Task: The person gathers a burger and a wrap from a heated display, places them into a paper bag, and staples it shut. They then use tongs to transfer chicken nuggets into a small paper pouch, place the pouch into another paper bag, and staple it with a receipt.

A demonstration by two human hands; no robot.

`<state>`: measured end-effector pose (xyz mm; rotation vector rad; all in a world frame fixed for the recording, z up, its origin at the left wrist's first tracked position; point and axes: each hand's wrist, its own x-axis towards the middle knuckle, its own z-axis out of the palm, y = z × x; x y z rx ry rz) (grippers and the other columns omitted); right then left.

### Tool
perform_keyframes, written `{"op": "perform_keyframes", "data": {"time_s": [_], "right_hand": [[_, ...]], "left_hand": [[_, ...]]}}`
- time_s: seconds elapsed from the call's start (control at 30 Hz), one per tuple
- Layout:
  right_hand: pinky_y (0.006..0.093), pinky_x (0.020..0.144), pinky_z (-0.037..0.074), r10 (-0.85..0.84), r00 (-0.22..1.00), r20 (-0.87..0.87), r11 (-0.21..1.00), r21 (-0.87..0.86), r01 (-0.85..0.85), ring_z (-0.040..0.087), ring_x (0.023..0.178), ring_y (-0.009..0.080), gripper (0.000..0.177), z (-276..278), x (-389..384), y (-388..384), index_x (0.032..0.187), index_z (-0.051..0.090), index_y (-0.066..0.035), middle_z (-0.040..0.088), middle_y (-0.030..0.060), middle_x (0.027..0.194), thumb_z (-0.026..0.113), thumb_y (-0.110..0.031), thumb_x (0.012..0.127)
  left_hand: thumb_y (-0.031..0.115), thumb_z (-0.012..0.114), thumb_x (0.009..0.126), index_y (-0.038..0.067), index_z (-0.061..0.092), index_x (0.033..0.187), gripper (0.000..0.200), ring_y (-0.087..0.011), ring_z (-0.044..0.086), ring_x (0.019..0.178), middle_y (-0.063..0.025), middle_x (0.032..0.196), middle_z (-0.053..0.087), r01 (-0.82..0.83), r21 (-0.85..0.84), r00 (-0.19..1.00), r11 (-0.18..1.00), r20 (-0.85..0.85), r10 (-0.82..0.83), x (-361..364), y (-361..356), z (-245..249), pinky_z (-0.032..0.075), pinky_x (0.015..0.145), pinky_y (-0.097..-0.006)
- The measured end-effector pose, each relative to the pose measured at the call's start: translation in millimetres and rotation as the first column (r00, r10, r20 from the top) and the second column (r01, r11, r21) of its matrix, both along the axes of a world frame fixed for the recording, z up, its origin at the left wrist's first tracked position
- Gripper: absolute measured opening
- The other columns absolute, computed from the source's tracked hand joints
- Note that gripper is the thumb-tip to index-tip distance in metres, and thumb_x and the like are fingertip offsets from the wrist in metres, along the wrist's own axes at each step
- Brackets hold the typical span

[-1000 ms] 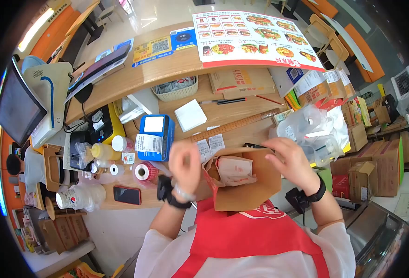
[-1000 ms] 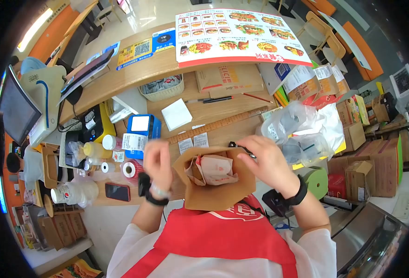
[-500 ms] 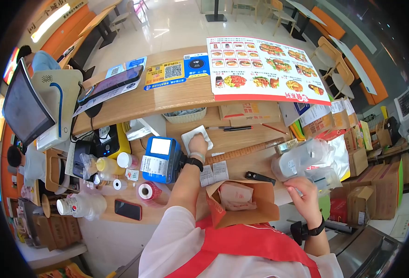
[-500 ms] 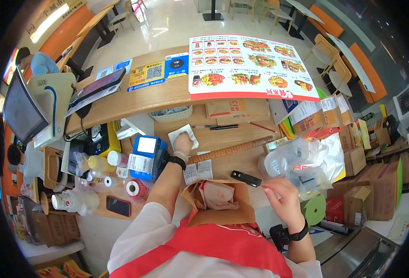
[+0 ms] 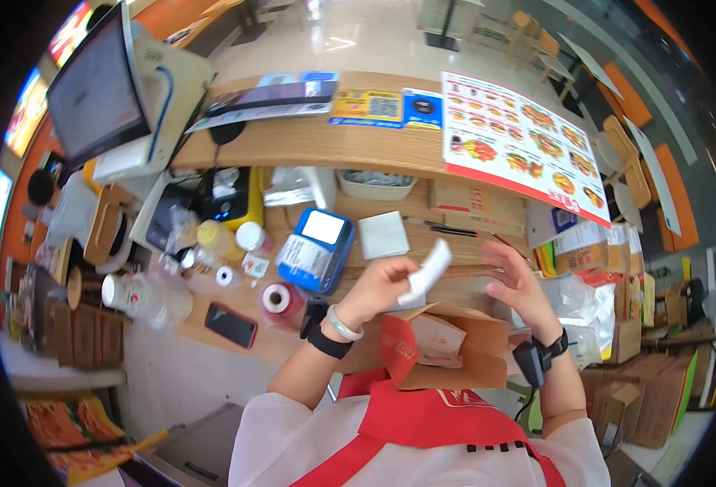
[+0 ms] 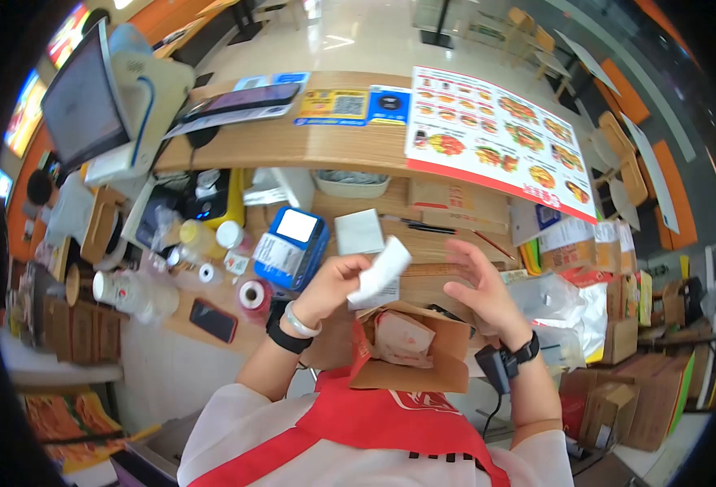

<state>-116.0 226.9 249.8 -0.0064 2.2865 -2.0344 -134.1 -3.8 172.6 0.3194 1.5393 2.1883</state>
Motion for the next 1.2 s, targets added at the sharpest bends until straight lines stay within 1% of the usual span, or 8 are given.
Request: {"op": "perform_keyframes", "data": {"time_s": [0.13, 0.2, 0.3, 0.37, 0.47, 0.57, 0.7, 1.2], "right_hand": [[0.0249, 0.078, 0.043, 0.410, 0.891, 0.194, 0.912, -0.079, -0.403, 0.055, 0.083, 0.0107, 0.029, -5, -16, -13, 0.104, 0.055, -0.001, 0.060, 0.0024, 0.092, 0.062, -0.006, 0.076], [0.0230, 0.079, 0.042, 0.516, 0.820, 0.249, 0.854, -0.078, -0.514, 0.054, 0.087, 0.0076, 0.033, -8, -17, -10, 0.110, 0.051, 0.000, 0.059, 0.0020, 0.098, 0.060, -0.009, 0.079], [0.0236, 0.082, 0.041, 0.287, 0.953, 0.094, 0.954, -0.121, -0.276, 0.053, 0.091, 0.0094, 0.032, -4, -8, 0, 0.113, 0.049, 0.000, 0.058, 0.0036, 0.101, 0.055, -0.008, 0.082], [0.0242, 0.083, 0.040, 0.187, 0.981, 0.058, 0.977, -0.113, -0.179, 0.053, 0.093, 0.0102, 0.034, -2, -1, 6, 0.115, 0.047, 0.000, 0.057, 0.0043, 0.103, 0.053, -0.007, 0.083], [0.0251, 0.086, 0.039, 0.000, 1.000, 0.007, 0.994, -0.105, 0.001, 0.051, 0.097, 0.0115, 0.036, 1, 13, 15, 0.119, 0.043, 0.001, 0.055, 0.0055, 0.108, 0.050, -0.006, 0.084], [0.0257, 0.086, 0.039, -0.147, 0.989, -0.008, 0.986, -0.080, 0.146, 0.053, 0.095, 0.0113, 0.036, 4, 32, 27, 0.118, 0.043, 0.001, 0.056, 0.0055, 0.106, 0.050, -0.006, 0.084], [0.0251, 0.080, 0.041, -0.213, 0.973, 0.085, 0.977, 0.016, 0.212, 0.054, 0.087, 0.0099, 0.029, 8, 61, 50, 0.112, 0.049, 0.002, 0.058, 0.0045, 0.100, 0.050, -0.007, 0.084], [0.0237, 0.077, 0.041, -0.309, 0.951, 0.032, 0.949, -0.059, 0.310, 0.054, 0.084, 0.0084, 0.026, 25, 77, 46, 0.106, 0.054, 0.003, 0.060, 0.0047, 0.096, 0.054, -0.010, 0.084]], "left_hand": [[0.002, 0.057, 0.076, 0.000, 0.057, 0.089, 0.014, -0.0104, 0.055, 0.084, -0.0047, 0.090, 0.058, 0.191, -0.130, 0.941, 0.973, -0.258, -0.220, 14, -17, 38, 0.043, 0.078, -0.0243], [0.004, 0.059, 0.075, 0.001, 0.059, 0.093, 0.018, -0.0103, 0.055, 0.082, -0.0036, 0.086, 0.060, -0.131, -0.270, 0.959, 0.954, -0.279, 0.053, 5, -50, 44, 0.045, 0.075, -0.0248], [0.013, 0.061, 0.073, 0.002, 0.062, 0.087, 0.018, -0.0271, 0.060, 0.077, -0.0117, 0.082, 0.063, -0.775, -0.509, 0.629, 0.375, -0.681, 0.376, -49, -129, -4, 0.047, 0.067, -0.0317], [0.015, 0.060, 0.073, 0.004, 0.064, 0.083, 0.015, -0.0280, 0.061, 0.077, -0.0119, 0.083, 0.063, -0.777, -0.626, 0.606, -0.059, -0.771, 0.197, -72, -157, 7, 0.048, 0.067, -0.0346], [0.020, 0.061, 0.072, 0.007, 0.064, 0.080, 0.016, -0.0274, 0.061, 0.077, -0.0117, 0.082, 0.063, -0.631, -0.708, 0.741, -0.316, -0.671, 0.025, -117, -173, -22, 0.048, 0.067, -0.0373], [0.025, 0.063, 0.071, 0.009, 0.064, 0.081, 0.019, -0.0270, 0.062, 0.080, -0.0110, 0.085, 0.063, -0.547, -0.742, 0.828, -0.388, -0.547, -0.121, -161, -177, -69, 0.048, 0.071, -0.0399], [0.028, 0.066, 0.067, 0.006, 0.063, 0.082, 0.027, -0.0280, 0.060, 0.085, -0.0119, 0.086, 0.063, -0.500, -0.864, 0.857, -0.055, -0.484, -0.177, -199, -185, -117, 0.048, 0.073, -0.0395], [0.027, 0.055, 0.076, 0.010, 0.065, 0.082, 0.021, -0.0301, 0.059, 0.087, -0.0135, 0.088, 0.063, -0.437, -0.896, 0.898, -0.082, -0.440, 0.013, -214, -177, -127, 0.046, 0.076, -0.0398]]}}
